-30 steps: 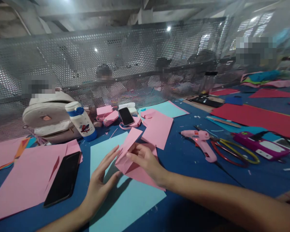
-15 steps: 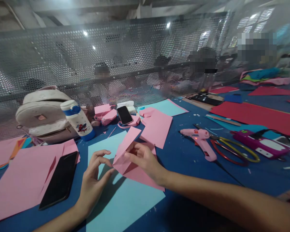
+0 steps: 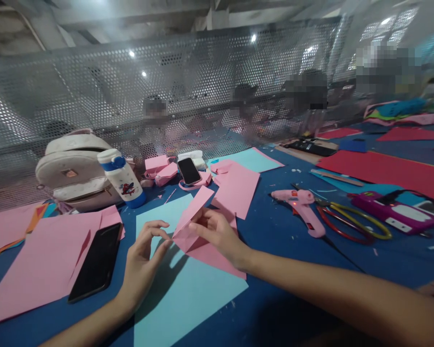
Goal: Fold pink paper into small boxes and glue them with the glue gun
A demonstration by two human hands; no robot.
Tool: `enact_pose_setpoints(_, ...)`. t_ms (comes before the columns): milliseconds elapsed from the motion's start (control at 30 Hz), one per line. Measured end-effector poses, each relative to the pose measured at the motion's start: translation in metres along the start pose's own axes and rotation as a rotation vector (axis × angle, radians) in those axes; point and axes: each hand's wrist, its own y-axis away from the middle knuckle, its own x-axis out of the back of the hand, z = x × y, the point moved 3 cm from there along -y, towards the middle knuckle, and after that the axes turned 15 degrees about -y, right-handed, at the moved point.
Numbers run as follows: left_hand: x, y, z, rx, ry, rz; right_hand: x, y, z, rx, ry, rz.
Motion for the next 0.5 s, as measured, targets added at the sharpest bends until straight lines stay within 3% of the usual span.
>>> enact_pose_setpoints(200,0.015,-0.009,-0.002,-0.019,0.122,0.082,-0.001,0.001,-0.001,0.007,0.009,0.000)
enact_pose_setpoints(400,0.039,-0.019,0.011,-0.092,0.146,0.186,0.001,0.001,0.003,0.006,-0.016,-0.005)
enact_pose_setpoints(500,0.037,0.001,0.031,-0.303,0.060,0.077,0.000,0.001,0.002,0.005,-0.022,-0.004)
